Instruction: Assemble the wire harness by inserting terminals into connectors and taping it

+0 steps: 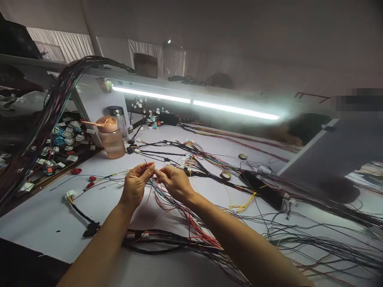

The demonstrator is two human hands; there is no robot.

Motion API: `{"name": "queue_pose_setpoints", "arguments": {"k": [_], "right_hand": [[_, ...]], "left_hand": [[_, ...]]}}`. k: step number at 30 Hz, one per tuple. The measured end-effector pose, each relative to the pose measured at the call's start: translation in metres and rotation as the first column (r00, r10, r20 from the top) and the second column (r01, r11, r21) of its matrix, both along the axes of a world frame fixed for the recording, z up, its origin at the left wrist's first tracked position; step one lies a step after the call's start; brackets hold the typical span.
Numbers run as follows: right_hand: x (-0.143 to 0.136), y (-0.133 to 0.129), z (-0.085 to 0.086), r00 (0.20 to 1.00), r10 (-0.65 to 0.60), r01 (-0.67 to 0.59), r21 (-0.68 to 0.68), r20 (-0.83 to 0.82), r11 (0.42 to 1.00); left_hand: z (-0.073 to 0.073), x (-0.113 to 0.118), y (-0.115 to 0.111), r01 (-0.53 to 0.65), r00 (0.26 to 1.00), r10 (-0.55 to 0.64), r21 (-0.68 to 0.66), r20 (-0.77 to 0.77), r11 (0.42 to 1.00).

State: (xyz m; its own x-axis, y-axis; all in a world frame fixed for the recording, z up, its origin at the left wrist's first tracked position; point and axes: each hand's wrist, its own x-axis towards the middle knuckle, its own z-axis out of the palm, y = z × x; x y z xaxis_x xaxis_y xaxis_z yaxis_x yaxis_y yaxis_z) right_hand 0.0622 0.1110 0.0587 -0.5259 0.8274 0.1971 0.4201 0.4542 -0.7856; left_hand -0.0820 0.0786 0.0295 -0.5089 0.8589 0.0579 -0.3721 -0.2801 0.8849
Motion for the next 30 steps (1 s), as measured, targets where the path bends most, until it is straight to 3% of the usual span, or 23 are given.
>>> {"name": "queue_pose_setpoints", "arguments": {"k": [5, 8, 15, 18, 21, 26, 30], "right_hand": [[-0.021, 0.001, -0.011, 0.962, -0.093, 0.083, -0.051, -0.258, 0.995], [-0.029, -0.001, -0.010, 0.922, -0.104, 0.079, -0.082, -0.373, 0.994], [-0.043, -0.006, -0.011, 0.898, -0.107, 0.060, -0.123, -0.426, 0.991], [-0.038, -0.005, -0.009, 0.923, -0.083, 0.039, -0.124, -0.377, 0.992], [-0.027, -0.005, -0.008, 0.972, 0.019, -0.042, -0.092, -0.235, 0.995], [0.010, -0.018, -0.018, 0.996, 0.080, -0.080, 0.011, -0.036, 0.997], [0.049, -0.046, -0.040, 0.991, 0.109, -0.121, 0.183, 0.075, 0.975]], "left_hand": [[0.003, 0.000, 0.002, -0.037, 0.982, 0.045, -0.050, 0.185, 0.998], [0.005, 0.004, 0.001, 0.005, 0.955, 0.009, -0.044, 0.296, 0.999], [0.004, 0.006, -0.005, 0.127, 0.940, -0.123, 0.009, 0.318, 0.992], [0.003, 0.005, -0.005, 0.156, 0.949, -0.162, 0.044, 0.269, 0.987], [0.004, 0.002, -0.004, 0.143, 0.959, -0.154, 0.063, 0.236, 0.988], [0.007, -0.012, 0.002, -0.050, 0.946, 0.013, 0.106, 0.324, 0.993], [0.008, -0.021, 0.007, -0.116, 0.920, 0.099, 0.023, 0.378, 0.993]]}}
